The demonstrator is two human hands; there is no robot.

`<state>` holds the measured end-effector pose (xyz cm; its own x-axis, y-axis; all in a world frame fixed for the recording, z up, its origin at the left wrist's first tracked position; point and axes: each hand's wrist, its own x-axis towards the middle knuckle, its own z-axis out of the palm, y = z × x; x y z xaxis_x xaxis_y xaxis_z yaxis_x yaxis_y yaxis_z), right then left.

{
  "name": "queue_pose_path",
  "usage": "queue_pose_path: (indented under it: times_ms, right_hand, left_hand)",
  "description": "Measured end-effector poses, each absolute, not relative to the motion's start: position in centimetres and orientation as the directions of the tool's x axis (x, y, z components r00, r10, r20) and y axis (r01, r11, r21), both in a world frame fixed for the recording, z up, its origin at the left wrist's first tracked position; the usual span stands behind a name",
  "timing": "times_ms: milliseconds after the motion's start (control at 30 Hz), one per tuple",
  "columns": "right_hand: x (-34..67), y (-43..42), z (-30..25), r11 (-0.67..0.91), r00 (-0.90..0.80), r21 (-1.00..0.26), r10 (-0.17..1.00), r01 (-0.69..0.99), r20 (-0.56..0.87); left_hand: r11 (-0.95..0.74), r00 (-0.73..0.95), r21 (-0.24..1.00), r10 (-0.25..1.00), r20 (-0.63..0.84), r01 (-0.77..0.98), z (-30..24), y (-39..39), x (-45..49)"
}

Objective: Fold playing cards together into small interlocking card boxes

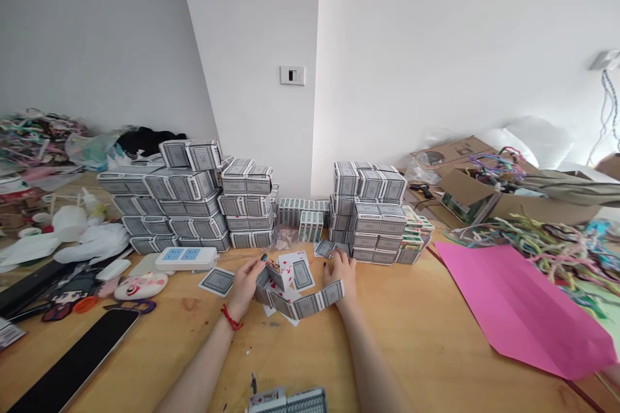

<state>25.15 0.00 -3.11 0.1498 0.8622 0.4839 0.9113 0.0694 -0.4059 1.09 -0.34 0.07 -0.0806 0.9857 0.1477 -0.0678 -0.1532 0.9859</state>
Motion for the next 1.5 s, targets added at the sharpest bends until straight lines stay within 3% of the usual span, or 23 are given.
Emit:
queue_pose_path:
  times_ms: [300,600,767,900,1133,1333,1500]
  right_hand:
    - [24.9,-0.5,-2.4,0.054,0.047,-0.286,0.94,0.957,0.337]
    - [25.3,-0.8,-1.8,0.081,0.073,-0.351,0.912,0.933,0.404]
    - [25.1,-0.8,-1.9,0.0,0.106,-0.324,0.944,0.946,0.311]
    - [24.9,-1.0,-1.6,-0.015,0.133,-0.353,0.94,0.936,0.314]
    - [24.0,-1.2,-1.6,0.134,-0.05,-0.285,0.957,0.949,0.284]
    - [23.9,-0.9,-2.0,0.071,0.055,-0.405,0.955,0.912,0.291]
    - [23.6,-1.3,-1.4,0.161,-0.074,-0.305,0.958,0.939,0.277]
  left_hand:
    - [-0.161,-0.113,0.979,0.983,0.148,-0.121,0.5,-0.3,0.6]
    - [-0.174,-0.05,0.983,0.984,0.171,-0.061,0.5,-0.5,0.8]
    - [-0.2,-0.08,0.98,0.977,0.2,0.007,0.4,-0.5,0.9]
    - [-0.174,-0.081,0.985,0.981,0.174,0.007,0.7,-0.8,1.1]
    - [-0.183,-0.039,0.983,0.982,0.183,0.014,1.2,-1.0,1.4]
    - [-0.168,-0.01,0.985,0.986,0.167,-0.05,0.8,-0.7,1.3]
    - [-0.159,0.012,0.986,0.987,0.16,-0.059,0.8,-0.8,1.3]
